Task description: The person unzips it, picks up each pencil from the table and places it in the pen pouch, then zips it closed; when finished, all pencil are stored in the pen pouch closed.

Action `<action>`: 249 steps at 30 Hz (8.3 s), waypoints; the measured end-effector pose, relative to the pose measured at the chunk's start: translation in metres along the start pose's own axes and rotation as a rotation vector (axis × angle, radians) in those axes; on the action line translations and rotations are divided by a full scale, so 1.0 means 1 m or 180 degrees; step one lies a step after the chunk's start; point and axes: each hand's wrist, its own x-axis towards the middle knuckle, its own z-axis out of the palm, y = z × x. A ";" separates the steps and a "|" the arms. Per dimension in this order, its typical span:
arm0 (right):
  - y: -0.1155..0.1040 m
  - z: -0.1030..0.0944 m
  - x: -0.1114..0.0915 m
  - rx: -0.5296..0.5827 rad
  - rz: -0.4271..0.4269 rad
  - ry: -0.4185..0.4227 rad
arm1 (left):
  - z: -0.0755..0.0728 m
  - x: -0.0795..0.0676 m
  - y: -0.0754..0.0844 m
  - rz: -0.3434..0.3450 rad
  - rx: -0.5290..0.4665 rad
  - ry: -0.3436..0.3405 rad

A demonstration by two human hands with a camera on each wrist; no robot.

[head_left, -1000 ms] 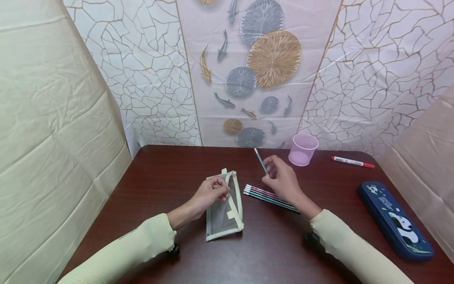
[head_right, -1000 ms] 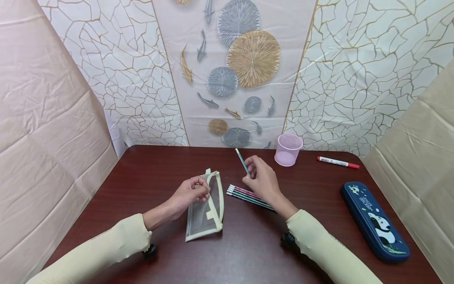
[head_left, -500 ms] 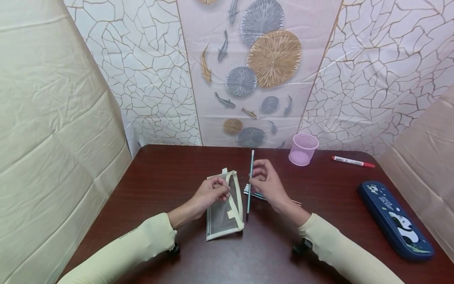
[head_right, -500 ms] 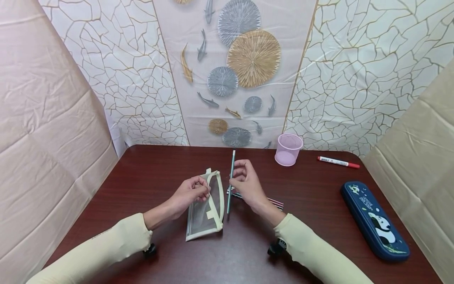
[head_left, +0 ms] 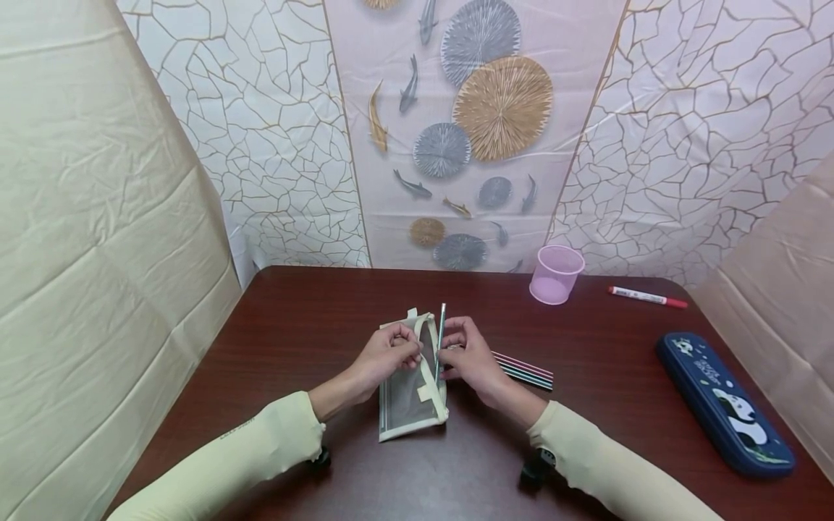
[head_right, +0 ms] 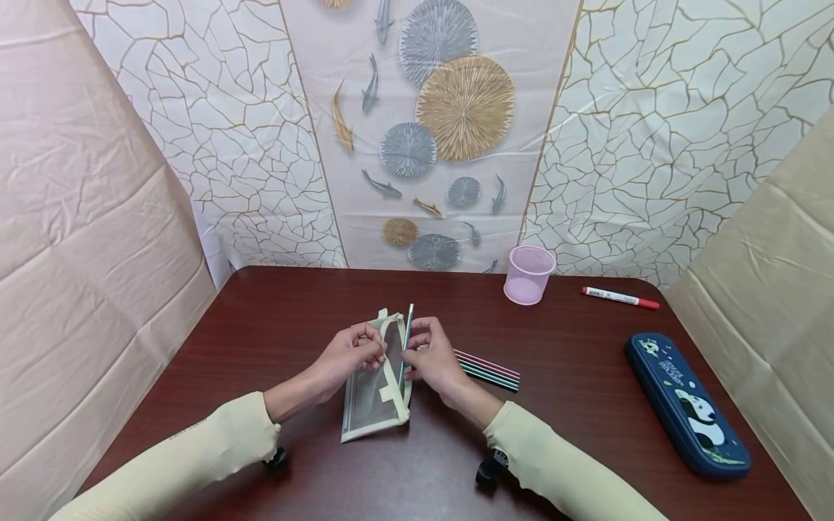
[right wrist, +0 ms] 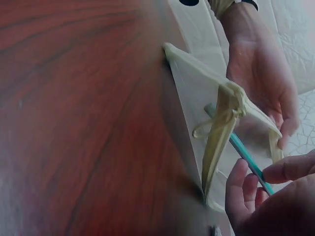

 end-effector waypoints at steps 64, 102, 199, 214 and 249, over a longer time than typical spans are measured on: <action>-0.004 -0.141 0.018 -0.2865 -0.0748 -0.0493 | -0.001 -0.001 0.000 0.0009 0.0044 -0.0005; -0.004 -0.127 0.026 -0.3378 -0.1052 -0.0622 | -0.004 -0.002 -0.002 0.0000 0.0081 -0.0003; -0.003 -0.012 -0.009 -0.0622 -0.0079 -0.0544 | 0.006 -0.004 0.000 0.0257 0.0354 0.0029; -0.018 -0.077 -0.006 -0.1564 -0.0620 0.0001 | 0.003 -0.004 0.002 0.0236 0.0437 0.0097; -0.008 -0.147 0.021 -0.2924 -0.0794 -0.1267 | -0.003 -0.005 -0.006 0.0260 0.0339 0.0082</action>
